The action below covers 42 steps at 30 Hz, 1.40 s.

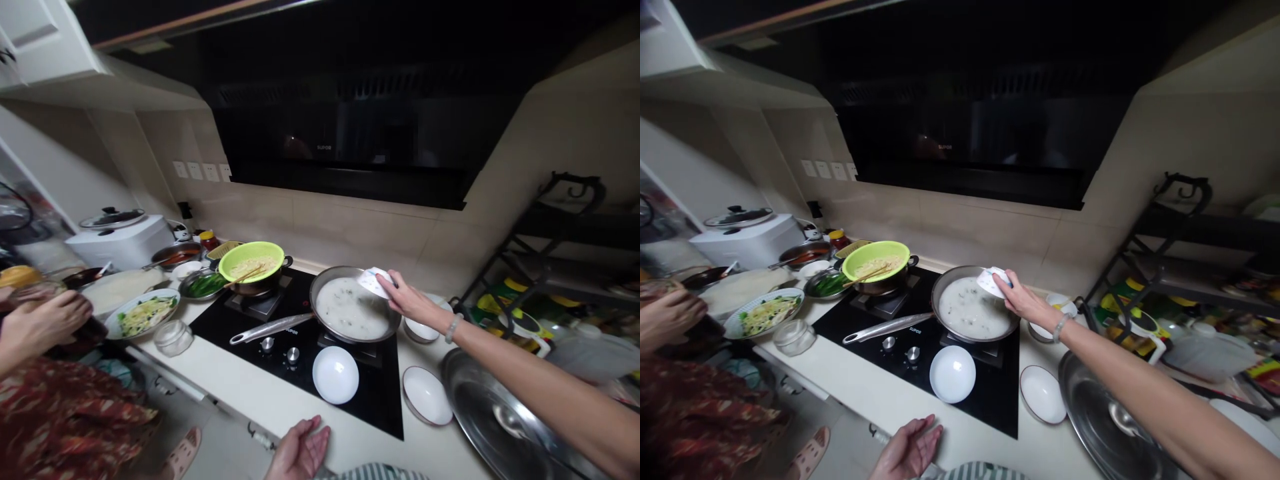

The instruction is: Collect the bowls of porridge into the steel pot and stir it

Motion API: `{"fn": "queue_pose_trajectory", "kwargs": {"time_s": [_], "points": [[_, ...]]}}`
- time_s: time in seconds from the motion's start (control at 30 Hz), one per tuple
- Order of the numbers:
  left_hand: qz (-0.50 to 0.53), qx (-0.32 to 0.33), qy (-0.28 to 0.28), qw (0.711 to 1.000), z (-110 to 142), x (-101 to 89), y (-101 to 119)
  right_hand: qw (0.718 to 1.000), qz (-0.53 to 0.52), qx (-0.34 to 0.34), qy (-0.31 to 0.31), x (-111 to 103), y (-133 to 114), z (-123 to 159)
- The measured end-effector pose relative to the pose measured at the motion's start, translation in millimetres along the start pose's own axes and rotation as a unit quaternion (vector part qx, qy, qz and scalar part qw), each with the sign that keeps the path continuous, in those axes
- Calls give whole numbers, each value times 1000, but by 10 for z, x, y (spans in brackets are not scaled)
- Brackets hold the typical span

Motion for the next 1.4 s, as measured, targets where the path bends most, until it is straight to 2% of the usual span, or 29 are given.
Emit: {"fn": "queue_pose_trajectory", "kwargs": {"time_s": [0.2,0.53,0.67,0.73,0.77,0.8,0.83,0.9,0.93,0.97,1.0,1.2,1.3,1.4], "points": [[-17,-10,-2,1000,26,50,-19,999,39,-12,-31,44,-62,15],[-28,-11,-6,1000,-4,26,-41,998,43,-23,-30,112,-170,74],[-32,-11,-2,999,7,17,-60,1000,-14,-5,-8,195,-151,111],[-33,-13,0,999,13,18,-74,995,-90,31,28,258,-111,111],[-33,-14,0,999,14,20,-82,984,-155,67,60,292,-71,110],[-34,-14,-1,999,14,23,-89,954,-248,128,108,336,-5,122],[-35,-15,-1,999,12,25,-98,898,-354,204,163,399,69,150],[-36,-16,-1,999,5,28,-118,733,-529,342,257,572,157,230],[-36,-18,-1,999,0,31,-130,658,-581,385,285,645,160,260],[-37,-19,-2,999,-4,36,-143,606,-612,410,300,690,149,281],[-37,-20,-2,999,-8,42,-157,577,-630,420,306,709,132,295],[-51,-27,-2,998,-51,122,-258,456,-721,426,302,604,-56,540],[-60,-31,-5,998,-113,191,-336,419,-750,416,299,445,-143,792],[-70,-35,-8,997,-197,271,-449,397,-764,401,313,238,-133,1176]]}}
Point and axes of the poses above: each hand's wrist, its own z-axis away from the middle knuckle, its own x-axis out of the palm, y = z × x, the point moved 6 cm from there along -z, towards the middle knuckle, and after that the axes turned 13 degrees about -x, right-handed, at the moved point
